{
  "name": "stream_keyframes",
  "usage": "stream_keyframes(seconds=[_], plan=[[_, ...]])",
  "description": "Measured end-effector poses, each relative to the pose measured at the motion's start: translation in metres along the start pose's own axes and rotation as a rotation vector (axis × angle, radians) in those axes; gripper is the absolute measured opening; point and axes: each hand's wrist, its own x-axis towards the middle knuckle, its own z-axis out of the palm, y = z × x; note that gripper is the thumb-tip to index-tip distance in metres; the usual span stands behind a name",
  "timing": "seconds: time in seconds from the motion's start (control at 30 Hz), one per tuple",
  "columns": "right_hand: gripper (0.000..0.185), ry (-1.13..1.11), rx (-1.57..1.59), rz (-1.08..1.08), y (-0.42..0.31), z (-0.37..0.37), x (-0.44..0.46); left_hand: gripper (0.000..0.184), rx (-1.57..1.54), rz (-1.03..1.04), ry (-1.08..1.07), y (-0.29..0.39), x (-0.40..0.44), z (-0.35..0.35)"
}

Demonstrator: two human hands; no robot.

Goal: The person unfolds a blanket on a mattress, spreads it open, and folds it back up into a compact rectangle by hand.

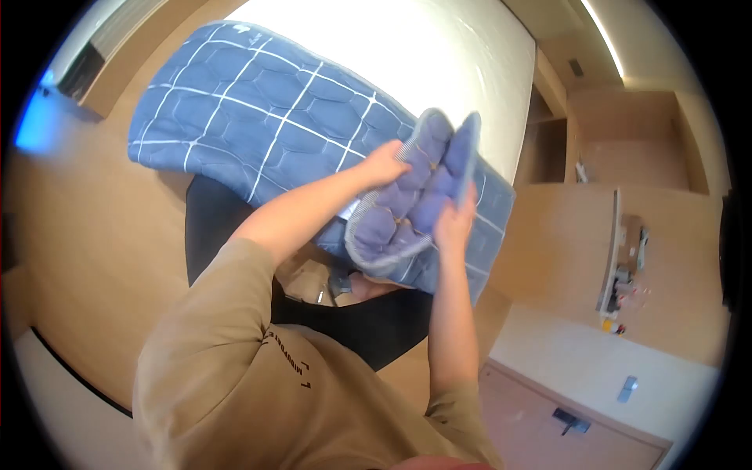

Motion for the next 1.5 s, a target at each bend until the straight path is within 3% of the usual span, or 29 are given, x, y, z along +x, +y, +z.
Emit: stream_keyframes(seconds=[0.07, 0.13, 0.17, 0.2, 0.27, 0.3, 0.33, 0.4, 0.43, 0.53, 0.63, 0.73, 0.83, 0.93, 0.97, 1.03, 1.1, 1.13, 1.2, 1.27, 1.33, 1.4, 1.5], plan=[[0.060, -0.544, 0.042, 0.079, -0.041, 0.018, -0.005, 0.043, 0.095, -0.258, 0.014, 0.003, -0.003, -0.018], [0.065, -0.707, 0.266, 0.127, 0.012, 0.051, -0.024, 0.049, -0.233, -0.309, 0.028, -0.002, 0.000, -0.033], [0.054, -0.661, 0.233, 0.014, 0.021, 0.046, -0.031, 0.062, -0.357, -0.457, -0.057, -0.004, 0.005, -0.046], [0.047, -0.550, 0.385, 0.123, 0.026, 0.034, -0.042, 0.075, -0.482, -0.624, -0.144, -0.008, 0.004, -0.054], [0.030, -0.297, 0.503, 0.378, 0.057, 0.005, -0.070, 0.083, -0.587, -0.658, -0.256, 0.007, -0.001, -0.065], [0.020, -0.134, 0.652, 0.645, 0.082, -0.004, -0.087, 0.077, -0.462, -0.666, -0.249, 0.022, -0.004, -0.061], [0.018, 0.064, 0.749, 0.854, 0.098, -0.017, -0.107, 0.058, -0.360, -0.683, -0.244, 0.015, 0.000, -0.057], [0.022, 0.222, 0.888, 1.076, 0.147, -0.040, -0.146, 0.039, -0.206, -0.609, -0.261, -0.005, 0.012, -0.053], [0.022, 0.346, 0.940, 1.165, 0.166, -0.047, -0.159, 0.030, -0.321, -0.609, -0.212, -0.002, 0.014, -0.049], [0.027, 0.749, 0.923, 1.175, 0.233, -0.063, -0.172, 0.028, -0.506, -0.786, -0.177, 0.016, 0.017, -0.043], [0.038, 0.707, 1.079, 1.286, 0.238, -0.088, -0.153, 0.046, -0.618, -0.731, -0.134, -0.011, 0.032, -0.042], [0.052, 0.454, 1.410, 1.055, 0.260, -0.084, -0.147, 0.055, -0.461, -0.697, -0.064, -0.047, 0.055, -0.039], [0.055, 0.433, 1.325, 0.801, 0.254, -0.110, -0.138, 0.049, -0.398, -0.596, -0.054, -0.017, 0.047, -0.027], [0.056, 0.597, 1.349, 0.634, 0.261, -0.126, -0.144, 0.046, -0.346, -0.422, 0.023, 0.002, 0.051, -0.008], [0.056, 0.638, 1.410, 0.684, 0.280, -0.127, -0.147, 0.042, -0.406, -0.422, -0.013, -0.013, 0.061, -0.002], [0.057, 0.715, 1.525, 0.784, 0.323, -0.120, -0.158, 0.059, -0.297, -0.447, 0.023, -0.001, 0.049, 0.030], [0.058, 0.720, 1.590, 0.924, 0.305, -0.125, -0.156, 0.081, -0.265, -0.515, 0.079, 0.002, 0.039, 0.047], [0.059, 0.723, 1.617, 1.003, 0.291, -0.128, -0.155, 0.074, -0.245, -0.529, 0.060, -0.001, 0.041, 0.046], [0.055, 0.515, 1.699, 1.016, 0.279, -0.137, -0.153, 0.062, -0.203, -0.568, 0.023, -0.015, 0.056, 0.042], [0.050, 0.364, 1.691, 1.087, 0.274, -0.129, -0.161, 0.015, -0.277, -0.698, -0.152, 0.000, 0.065, 0.040], [0.044, 0.264, 1.595, 1.182, 0.265, -0.109, -0.162, 0.011, -0.249, -0.738, -0.154, 0.005, 0.077, 0.041], [0.036, 0.334, 1.611, 1.115, 0.256, -0.110, -0.159, 0.009, -0.204, -0.688, -0.070, 0.024, 0.079, 0.045], [0.034, 0.398, 1.551, 1.142, 0.257, -0.099, -0.161, 0.009, -0.311, -0.715, -0.126, 0.027, 0.080, 0.029]])
